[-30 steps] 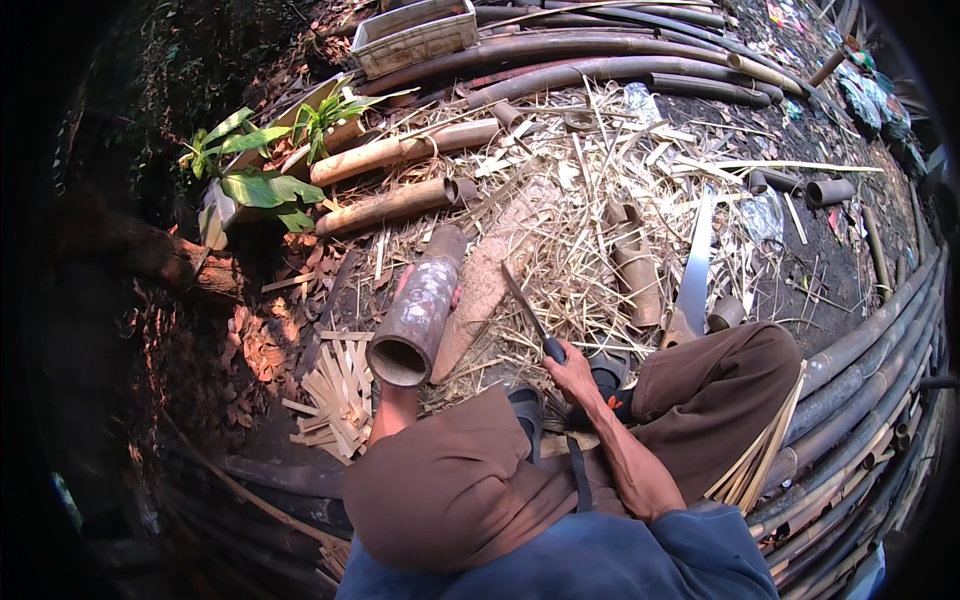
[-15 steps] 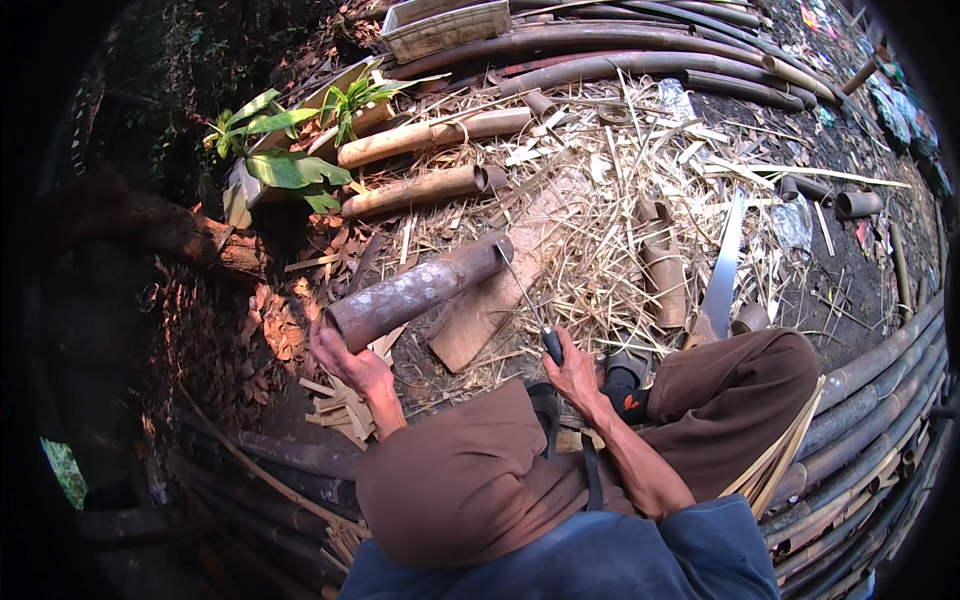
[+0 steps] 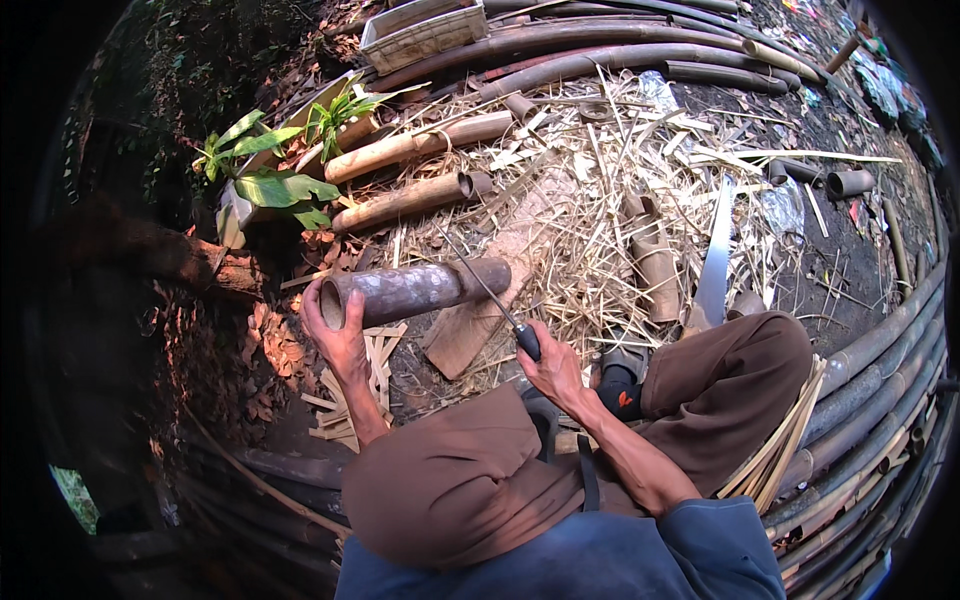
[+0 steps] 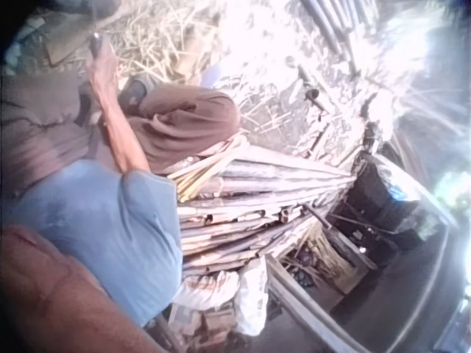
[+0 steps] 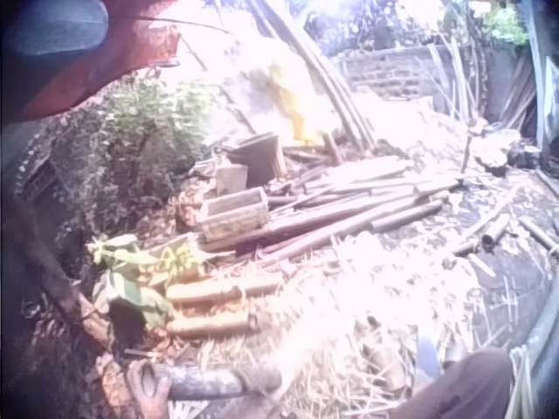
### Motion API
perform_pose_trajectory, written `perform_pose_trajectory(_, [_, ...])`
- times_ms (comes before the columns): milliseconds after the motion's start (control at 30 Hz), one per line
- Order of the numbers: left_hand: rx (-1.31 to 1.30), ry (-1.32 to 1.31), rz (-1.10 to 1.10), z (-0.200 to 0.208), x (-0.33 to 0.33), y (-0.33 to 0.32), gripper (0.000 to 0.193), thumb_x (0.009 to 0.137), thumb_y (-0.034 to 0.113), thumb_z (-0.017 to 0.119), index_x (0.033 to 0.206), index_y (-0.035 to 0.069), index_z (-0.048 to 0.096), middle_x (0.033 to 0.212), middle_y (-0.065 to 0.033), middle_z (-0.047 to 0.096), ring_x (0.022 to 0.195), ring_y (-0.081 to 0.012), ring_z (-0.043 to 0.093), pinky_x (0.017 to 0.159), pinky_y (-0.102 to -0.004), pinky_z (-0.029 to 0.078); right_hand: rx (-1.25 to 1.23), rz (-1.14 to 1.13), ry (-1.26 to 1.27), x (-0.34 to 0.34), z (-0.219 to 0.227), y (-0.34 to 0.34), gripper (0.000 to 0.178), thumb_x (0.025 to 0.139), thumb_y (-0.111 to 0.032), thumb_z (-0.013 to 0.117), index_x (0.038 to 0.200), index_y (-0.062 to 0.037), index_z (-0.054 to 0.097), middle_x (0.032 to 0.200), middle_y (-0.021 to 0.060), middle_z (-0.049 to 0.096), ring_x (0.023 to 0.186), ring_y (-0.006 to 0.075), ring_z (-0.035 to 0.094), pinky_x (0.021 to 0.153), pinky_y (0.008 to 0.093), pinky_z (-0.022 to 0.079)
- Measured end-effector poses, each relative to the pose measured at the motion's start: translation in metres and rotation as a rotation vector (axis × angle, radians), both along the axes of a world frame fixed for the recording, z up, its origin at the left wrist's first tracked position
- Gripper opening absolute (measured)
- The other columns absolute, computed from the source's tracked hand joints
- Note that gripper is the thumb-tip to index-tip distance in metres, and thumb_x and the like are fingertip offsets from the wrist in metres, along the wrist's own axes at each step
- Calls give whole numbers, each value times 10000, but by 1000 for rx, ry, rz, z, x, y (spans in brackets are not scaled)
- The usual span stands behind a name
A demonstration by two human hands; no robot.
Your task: The person sits on the ground and uses a machete to split bamboo poles into thin strips. They repeatedly strike the bamboo against a wooden block to separate the material, then gather the resulting strips and place them in a pile.
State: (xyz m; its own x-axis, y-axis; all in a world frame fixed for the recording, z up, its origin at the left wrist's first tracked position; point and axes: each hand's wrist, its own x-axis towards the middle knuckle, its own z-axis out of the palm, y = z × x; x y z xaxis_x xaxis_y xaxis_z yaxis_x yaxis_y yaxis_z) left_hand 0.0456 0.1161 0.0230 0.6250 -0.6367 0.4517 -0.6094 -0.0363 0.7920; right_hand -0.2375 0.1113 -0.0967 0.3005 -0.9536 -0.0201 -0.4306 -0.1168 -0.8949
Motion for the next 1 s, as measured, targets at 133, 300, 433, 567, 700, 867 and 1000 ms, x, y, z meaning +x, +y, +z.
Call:
perform_pose_trajectory(133, [-52, 214, -59, 3, -12, -7, 600, 804, 228, 775, 1291, 12, 499, 1252, -148, 527, 1130, -259, 512, 1040, -397, 364, -184, 97, -304, 25, 69, -13, 461, 804, -73, 677, 1229, -116, 504, 812, 175, 672, 697, 351, 681, 581, 401, 528])
perform_pose_trajectory(300, [-106, 229, -108, 7, -17, -7, 589, 821, 203, 755, 1307, 19, 477, 1264, -130, 517, 1142, -245, 500, 1025, -379, 373, -503, 102, -537, 41, 93, -25, 475, 774, -78, 728, 1204, -98, 527, 834, 155, 675, 670, 313, 688, 577, 378, 553])
perform_pose_trajectory(433, [63, 27, -74, 16, -32, -15, 576, 809, 210, 745, 1286, 14, 489, 1236, -143, 533, 1140, -260, 502, 1028, -387, 366, 5, 21, -44, 32, -6, -39, 395, 808, -71, 675, 1162, -118, 506, 720, 155, 661, 603, 308, 677, 494, 384, 527])
perform_pose_trajectory(567, [69, -77, -36, 17, -22, -13, 576, 806, 192, 738, 1290, 6, 485, 1211, -148, 540, 1141, -271, 499, 1027, -395, 364, -29, 176, -223, 48, 64, -25, 307, 816, -87, 656, 1088, -69, 514, 705, 135, 617, 566, 257, 637, 524, 386, 516])
perform_pose_trajectory(700, [-18, 14, -72, 16, -33, -11, 569, 822, 200, 733, 1285, -8, 477, 1210, -154, 530, 1123, -262, 501, 1017, -390, 370, -263, 124, -376, 43, 83, -31, 370, 805, -114, 681, 1139, -62, 530, 732, 164, 647, 614, 300, 663, 543, 404, 514])
perform_pose_trajectory(867, [55, 30, -18, 16, -31, -26, 515, 847, 142, 721, 1293, 29, 490, 1250, -115, 511, 1136, -216, 499, 1003, -339, 398, 103, -85, 2, 15, -55, -27, 371, 807, -107, 634, 1161, -64, 530, 684, 167, 627, 573, 346, 643, 519, 439, 510])
perform_pose_trajectory(1000, [-5, 158, -61, 15, -17, -11, 522, 864, 140, 717, 1309, 26, 469, 1247, -109, 508, 1126, -209, 496, 991, -338, 405, -228, 42, -408, 40, 71, -26, 388, 784, -56, 668, 1148, -79, 535, 728, 143, 635, 540, 300, 633, 504, 377, 511])
